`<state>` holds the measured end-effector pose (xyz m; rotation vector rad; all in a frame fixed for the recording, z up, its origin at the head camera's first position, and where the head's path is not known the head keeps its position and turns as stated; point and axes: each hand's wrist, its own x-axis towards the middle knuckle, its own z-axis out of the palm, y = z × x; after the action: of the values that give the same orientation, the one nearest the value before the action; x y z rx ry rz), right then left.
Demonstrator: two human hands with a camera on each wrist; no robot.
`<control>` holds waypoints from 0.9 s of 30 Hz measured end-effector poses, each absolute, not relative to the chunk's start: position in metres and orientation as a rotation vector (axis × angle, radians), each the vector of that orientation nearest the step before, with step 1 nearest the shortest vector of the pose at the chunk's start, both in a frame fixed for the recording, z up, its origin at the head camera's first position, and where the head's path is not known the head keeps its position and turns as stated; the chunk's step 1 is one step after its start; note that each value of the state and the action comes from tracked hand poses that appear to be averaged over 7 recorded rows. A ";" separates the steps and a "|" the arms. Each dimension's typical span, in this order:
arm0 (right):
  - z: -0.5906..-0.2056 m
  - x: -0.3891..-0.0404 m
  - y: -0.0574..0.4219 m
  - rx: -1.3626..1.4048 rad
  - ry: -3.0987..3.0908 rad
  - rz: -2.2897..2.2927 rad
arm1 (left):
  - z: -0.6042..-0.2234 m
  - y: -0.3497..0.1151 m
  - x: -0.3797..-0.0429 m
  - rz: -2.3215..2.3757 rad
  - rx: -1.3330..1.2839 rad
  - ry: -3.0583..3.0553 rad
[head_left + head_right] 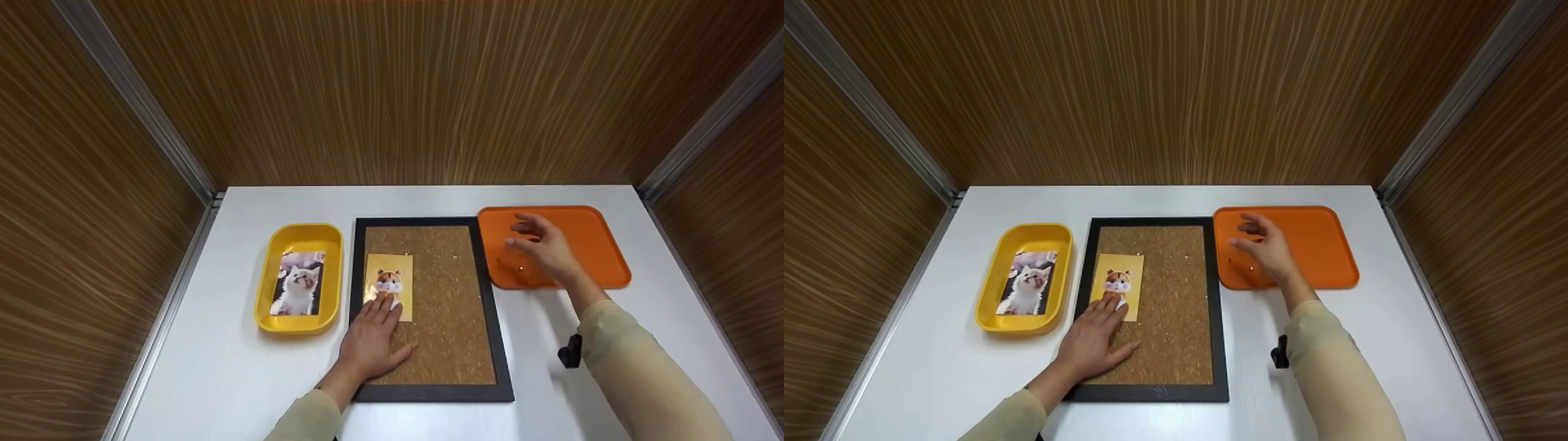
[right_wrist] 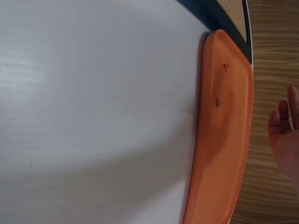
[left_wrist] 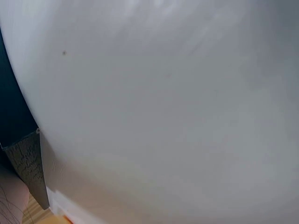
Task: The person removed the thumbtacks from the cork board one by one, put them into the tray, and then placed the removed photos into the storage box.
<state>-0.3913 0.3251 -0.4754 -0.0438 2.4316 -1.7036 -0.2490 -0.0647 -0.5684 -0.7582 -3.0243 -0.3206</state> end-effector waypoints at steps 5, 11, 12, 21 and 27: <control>-0.481 -0.398 0.306 -0.135 2.454 -1.737 | -0.568 -0.065 -0.248 -0.325 -0.761 -3.036; -0.478 -0.398 0.277 -0.216 2.403 -1.749 | -0.568 -0.065 -0.249 -0.328 -0.763 -3.044; -0.478 -0.398 0.272 -0.223 2.392 -1.751 | -0.568 -0.065 -0.249 -0.325 -0.764 -3.045; -0.489 -0.399 0.232 -0.297 2.351 -1.797 | -0.567 -0.065 -0.249 -0.318 -0.765 -3.033; -0.496 -0.396 0.211 -0.275 2.334 -1.773 | -0.567 -0.064 -0.249 -0.301 -0.764 -3.041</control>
<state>-0.3957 0.2106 -0.4965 -0.2753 2.3336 -1.7728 -0.2494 -0.0643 -0.5667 -0.7642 -3.0411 -0.3007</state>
